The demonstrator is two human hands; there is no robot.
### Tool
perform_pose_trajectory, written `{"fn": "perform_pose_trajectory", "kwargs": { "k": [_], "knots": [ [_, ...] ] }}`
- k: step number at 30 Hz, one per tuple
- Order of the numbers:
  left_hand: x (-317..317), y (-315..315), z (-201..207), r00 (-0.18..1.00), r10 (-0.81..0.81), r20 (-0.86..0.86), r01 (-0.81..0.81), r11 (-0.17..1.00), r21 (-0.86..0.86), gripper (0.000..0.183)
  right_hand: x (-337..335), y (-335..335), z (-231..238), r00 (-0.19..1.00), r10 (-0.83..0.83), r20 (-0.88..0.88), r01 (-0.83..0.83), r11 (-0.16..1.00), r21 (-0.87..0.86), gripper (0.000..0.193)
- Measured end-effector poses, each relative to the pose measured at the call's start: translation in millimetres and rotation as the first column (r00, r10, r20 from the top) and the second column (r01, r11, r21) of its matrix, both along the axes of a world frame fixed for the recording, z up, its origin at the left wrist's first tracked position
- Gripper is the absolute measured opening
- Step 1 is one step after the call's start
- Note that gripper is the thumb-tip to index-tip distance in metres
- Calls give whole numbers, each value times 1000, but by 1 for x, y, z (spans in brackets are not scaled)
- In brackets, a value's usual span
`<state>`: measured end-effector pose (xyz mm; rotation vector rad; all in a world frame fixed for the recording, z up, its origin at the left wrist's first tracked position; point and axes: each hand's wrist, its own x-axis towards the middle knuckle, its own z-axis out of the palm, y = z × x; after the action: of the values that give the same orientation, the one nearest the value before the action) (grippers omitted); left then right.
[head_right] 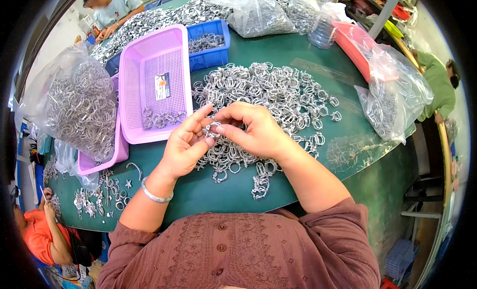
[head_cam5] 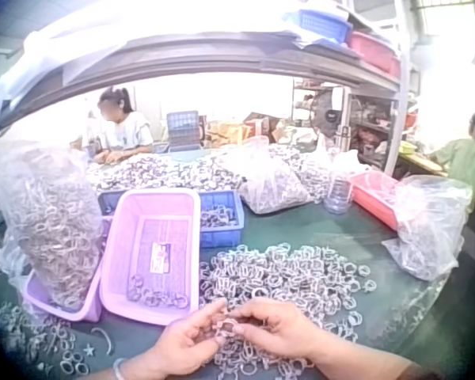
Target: The person connects small metal components together by hand and places assembled pieces into a plastic basket.
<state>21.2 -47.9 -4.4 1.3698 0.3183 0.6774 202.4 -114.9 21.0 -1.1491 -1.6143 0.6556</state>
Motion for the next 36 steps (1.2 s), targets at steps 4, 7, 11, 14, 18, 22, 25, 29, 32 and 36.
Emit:
{"fn": "perform_pose_trajectory", "kwargs": {
  "k": [4,7,11,14,18,22,25,29,32,36],
  "knots": [
    [0,-1,1,999,-26,33,26,1000,-4,60,0,-1,-4,998,-26,-65,22,998,-59,15],
    [0,-1,0,1000,2,23,-2,1000,-31,58,-1,-3,-3,995,-41,-89,33,996,-84,16],
    [3,6,2,998,59,7,-59,998,25,44,1,6,-5,993,-62,-104,64,998,8,18],
    [-7,3,-3,997,-12,-78,5,996,-91,28,0,-4,-6,996,-49,-74,52,998,37,20],
    [-7,10,5,976,-3,-217,-5,999,-35,19,3,4,-5,999,-28,-36,32,993,114,22],
    [-4,1,2,993,56,-108,-68,991,-117,15,2,1,-7,998,-20,-53,26,992,119,25],
    [-1,3,2,994,105,-34,-106,993,-54,18,2,3,-5,999,-17,-48,23,991,131,27],
    [-2,-2,-2,984,178,-33,-175,982,72,28,1,-2,-7,998,-16,-56,22,994,106,29],
    [1,4,-3,983,186,0,-185,976,119,29,2,3,-5,998,-8,-58,15,991,134,31],
    [1,3,-6,982,189,23,-190,971,142,29,2,3,-7,998,-8,-59,16,990,137,32]
  ]
}}
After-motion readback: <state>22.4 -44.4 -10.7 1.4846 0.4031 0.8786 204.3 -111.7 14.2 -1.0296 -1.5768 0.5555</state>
